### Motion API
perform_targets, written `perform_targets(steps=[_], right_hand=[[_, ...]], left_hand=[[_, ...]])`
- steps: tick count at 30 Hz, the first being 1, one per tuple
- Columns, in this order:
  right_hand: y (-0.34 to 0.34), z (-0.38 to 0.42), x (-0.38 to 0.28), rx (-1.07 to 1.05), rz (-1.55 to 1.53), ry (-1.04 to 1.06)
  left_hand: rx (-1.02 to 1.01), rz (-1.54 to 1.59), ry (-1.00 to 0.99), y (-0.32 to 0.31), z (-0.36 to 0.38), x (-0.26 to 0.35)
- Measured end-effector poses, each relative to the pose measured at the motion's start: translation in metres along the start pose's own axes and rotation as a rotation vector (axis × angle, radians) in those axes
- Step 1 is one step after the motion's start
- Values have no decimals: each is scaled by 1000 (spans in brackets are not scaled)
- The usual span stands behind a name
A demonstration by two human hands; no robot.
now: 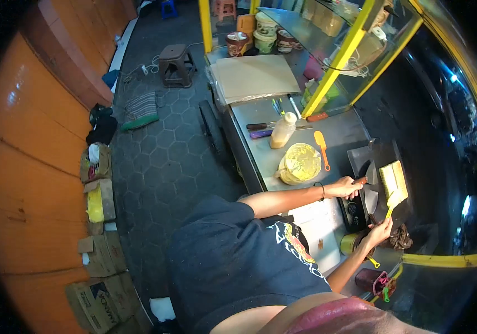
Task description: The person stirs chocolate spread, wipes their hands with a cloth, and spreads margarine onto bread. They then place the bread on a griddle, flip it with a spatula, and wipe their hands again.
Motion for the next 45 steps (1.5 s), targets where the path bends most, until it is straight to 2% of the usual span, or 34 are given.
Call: perform_targets(steps=[9, 19, 21, 22, 23, 24, 25, 27, 28, 29, 33, 36, 39, 42, 45], right_hand=[[-5, -9, 17, -16, -16, -16], [1, -11, 28, -19, -73, -32], [-4, -10, 16, 11, -29, -44], [0, -10, 22, -52, -49, 12], [-3, -4, 9, -3, 36, 14], [-3, -4, 7, 0, 47, -61], [0, -7, 18, -4, 6, -30], [0, -17, 20, 72, 108, 7], [0, -18, 11, 104, 101, 27], [4, -23, 14, 126, 135, 33], [15, -47, 37, 198, 311, 37], [15, -57, 17, 196, 473, 200], [8, -64, 13, 169, 586, 228], [2, -68, 13, 134, 615, 227], [-3, -70, 4, 107, 709, 216]], left_hand=[[158, -138, -99, 7, 17, 16], [159, -179, -99, 14, 9, 19], [183, -111, -184, 15, 6, 29], [164, -236, -134, 18, 3, 33], [247, -199, -263, 20, -15, 29], [285, -296, -279, 24, -46, 21], [222, -245, -329, 26, -44, 28], [252, -422, -375, 25, -41, 52], [255, -383, -324, 24, -38, 61], [317, -506, -284, 20, -26, 79], [362, -728, -329, 28, -59, 91], [325, -790, -282, 16, -68, 95], [339, -1016, -323, 3, -85, 83], [419, -1220, -430, -25, -54, 88], [362, -1252, -393, -37, -39, 94]])
Point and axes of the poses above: each hand's wrist, its own z-axis away from the middle knuckle, its own y-axis out of the back of the hand, x = y × z, the point moved 3 cm from there along -z, towards the middle knuckle, and after that the axes turned 14 degrees about y, right-handed, at the moved point
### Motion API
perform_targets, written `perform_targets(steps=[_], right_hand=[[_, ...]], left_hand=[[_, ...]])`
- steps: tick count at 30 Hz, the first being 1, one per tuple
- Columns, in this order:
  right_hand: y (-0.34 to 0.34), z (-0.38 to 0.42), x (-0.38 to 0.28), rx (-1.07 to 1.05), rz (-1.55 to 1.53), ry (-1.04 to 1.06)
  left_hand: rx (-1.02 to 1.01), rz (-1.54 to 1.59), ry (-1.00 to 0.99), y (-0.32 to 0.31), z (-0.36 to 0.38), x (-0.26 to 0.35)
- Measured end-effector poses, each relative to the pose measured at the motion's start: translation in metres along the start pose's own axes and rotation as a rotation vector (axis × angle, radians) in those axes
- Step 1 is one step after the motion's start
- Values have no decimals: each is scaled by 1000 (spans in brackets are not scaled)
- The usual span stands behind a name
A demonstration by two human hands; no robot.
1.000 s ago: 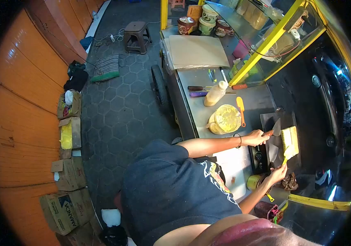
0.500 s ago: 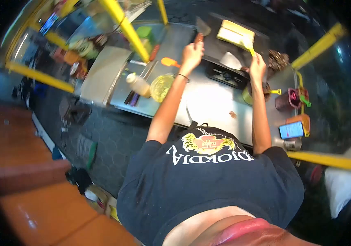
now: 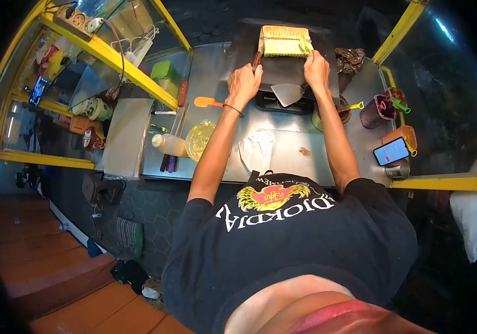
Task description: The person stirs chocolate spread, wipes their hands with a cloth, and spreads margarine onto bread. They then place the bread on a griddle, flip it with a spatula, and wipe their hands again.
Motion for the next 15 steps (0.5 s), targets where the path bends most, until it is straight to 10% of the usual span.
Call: perform_targets(steps=[5, 8, 15], right_hand=[[-12, 1, -8, -24, 120, -27], [-37, 19, -39, -392, -37, 37], [3, 0, -14, -77, -57, -32]], left_hand=[[-30, -23, -27, 7, 10, 6], [-116, -15, -96, 3, 14, 9], [-78, 79, 17, 25, 0, -18]])
Point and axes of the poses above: each hand's wrist, its own z-axis away from the middle knuckle, its own y-axis out of the back of the hand, x = y × z, the point moved 3 cm from there along -z, towards the middle knuckle, and after that the axes turned 14 degrees about y, right-handed, at the moved point
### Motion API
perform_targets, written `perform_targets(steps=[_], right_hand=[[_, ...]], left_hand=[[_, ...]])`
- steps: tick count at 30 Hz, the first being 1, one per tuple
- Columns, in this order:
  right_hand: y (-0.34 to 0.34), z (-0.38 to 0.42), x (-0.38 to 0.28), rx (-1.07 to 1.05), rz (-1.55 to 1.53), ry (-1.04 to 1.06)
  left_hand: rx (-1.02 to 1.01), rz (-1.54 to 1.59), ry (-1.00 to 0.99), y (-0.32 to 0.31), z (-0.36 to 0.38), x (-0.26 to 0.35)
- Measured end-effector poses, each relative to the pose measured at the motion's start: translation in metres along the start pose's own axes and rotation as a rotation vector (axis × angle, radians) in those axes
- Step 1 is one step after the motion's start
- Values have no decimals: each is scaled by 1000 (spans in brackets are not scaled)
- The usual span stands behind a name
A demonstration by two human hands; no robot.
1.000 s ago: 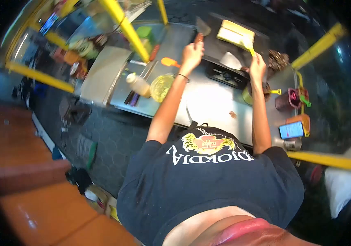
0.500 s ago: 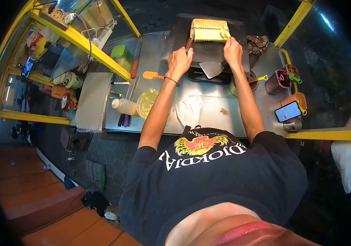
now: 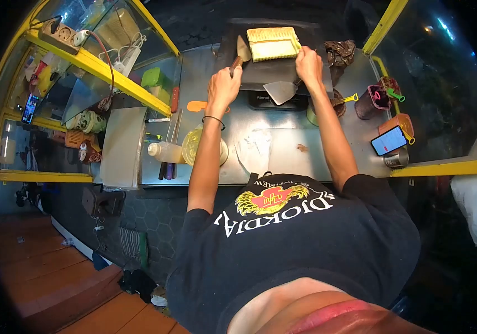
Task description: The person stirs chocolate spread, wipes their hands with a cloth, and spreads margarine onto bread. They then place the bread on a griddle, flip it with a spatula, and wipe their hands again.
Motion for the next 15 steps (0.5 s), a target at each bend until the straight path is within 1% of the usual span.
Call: perform_targets(steps=[1, 2, 3, 4, 5, 6, 8, 9, 10, 12, 13, 14, 15], right_hand=[[-16, 6, 2, -46, -37, -38], [-33, 13, 3, -88, -74, -74], [-48, 22, -5, -53, -218, -36], [-51, 30, -22, -23, -345, 46], [-47, 32, -26, -35, -385, 93], [-41, 32, -27, -45, -425, 136], [-16, 20, 1, -51, -368, 33], [13, 14, -5, -70, -151, -45], [24, 12, -2, 91, -39, -39], [2, 19, 6, -176, 185, -154], [-11, 28, -9, -339, 144, -101], [-23, 38, -26, -385, 74, 46], [-26, 44, -41, -333, -72, 118]], left_hand=[[-9, -21, -57, -2, 1, 3], [-11, -23, -61, -4, 5, 9], [-6, -94, -75, -3, 12, 19], [1, -165, -85, 0, 18, 26], [51, -150, -73, 8, 23, 29], [53, -156, -75, 16, 29, 30], [-15, -10, 57, 41, 37, 30], [-40, -5, 68, 38, 29, 17], [-38, -9, 69, 38, 28, 16], [-43, -47, -10, 31, 31, 20], [-8, -82, -58, 16, 25, 15], [-18, -152, -53, 13, 29, 24], [21, -160, -49, 18, 33, 29]])
Point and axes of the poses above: each hand's wrist, its own z-axis away from the middle knuckle, its own y-axis out of the back of the hand, x = y × z, the point moved 3 cm from there along -z, towards the middle knuckle, and after that the axes turned 14 degrees about y, right-handed, at the moved point
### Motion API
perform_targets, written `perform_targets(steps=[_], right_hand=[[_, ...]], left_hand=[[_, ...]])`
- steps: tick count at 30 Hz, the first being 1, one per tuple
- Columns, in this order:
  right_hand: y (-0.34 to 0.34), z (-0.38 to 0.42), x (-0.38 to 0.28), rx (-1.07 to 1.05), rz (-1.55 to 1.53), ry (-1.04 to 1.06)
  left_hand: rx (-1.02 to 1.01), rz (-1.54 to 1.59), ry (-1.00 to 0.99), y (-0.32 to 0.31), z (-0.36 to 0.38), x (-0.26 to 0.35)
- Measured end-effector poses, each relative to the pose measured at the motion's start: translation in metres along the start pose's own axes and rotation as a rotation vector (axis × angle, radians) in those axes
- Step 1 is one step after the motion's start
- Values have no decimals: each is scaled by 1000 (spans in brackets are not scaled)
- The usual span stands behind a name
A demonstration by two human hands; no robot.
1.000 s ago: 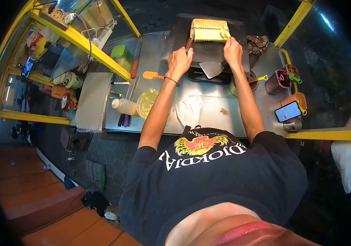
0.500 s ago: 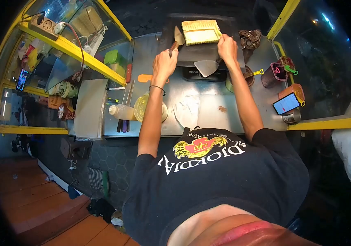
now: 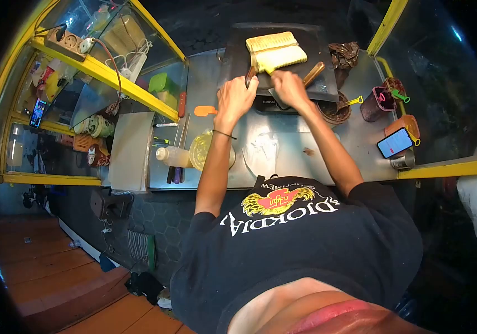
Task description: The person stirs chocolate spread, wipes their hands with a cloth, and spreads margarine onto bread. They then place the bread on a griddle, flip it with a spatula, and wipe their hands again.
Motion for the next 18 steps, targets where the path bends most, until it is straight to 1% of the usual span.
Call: perform_targets(steps=[1, 2, 3, 4, 5, 7, 8, 9, 11, 13, 14, 15, 17, 18], right_hand=[[-3, 2, -9, 53, -129, 95], [9, 3, -6, 173, -200, 102], [17, -3, 14, 204, -254, 116], [32, -5, 32, 268, -134, 21], [43, -8, 43, 328, -14, -76], [26, -8, 51, 319, 24, -106], [21, -7, 51, 315, 69, -136], [2, -4, 42, 238, -86, -71], [-10, 10, -5, 235, -200, 134], [8, 8, 6, 200, -316, 54], [26, 5, 22, 252, -324, 116], [48, 5, 28, 249, -171, -100], [50, 4, 45, 255, 151, -177], [27, 12, 43, 195, 99, -94]], left_hand=[[36, -9, 10, 4, 4, 2], [37, -12, 11, 12, 7, 1], [-16, 78, 70, 22, 7, -5], [-67, 168, 129, 28, 6, -10], [-62, 165, 132, 27, 3, -15], [-48, 152, 102, 15, -3, -27], [-96, 179, 111, 11, -1, -23], [-46, 140, 30, 4, 1, -18], [-3, 29, 43, 2, 3, -12], [-3, 89, 123, 12, 3, -16], [-5, 149, 153, 18, 5, -21], [-9, 145, 157, 21, 6, -23], [-75, 185, 124, 21, 8, -24], [-103, 156, 101, 15, 7, -23]])
Point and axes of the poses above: each hand's wrist, its own z-axis away from the middle knuckle, its own y-axis out of the back of the hand, x = y × z, the point moved 3 cm from there along -z, towards the middle knuckle, and after that the axes turned 14 degrees about y, right-handed, at the moved point
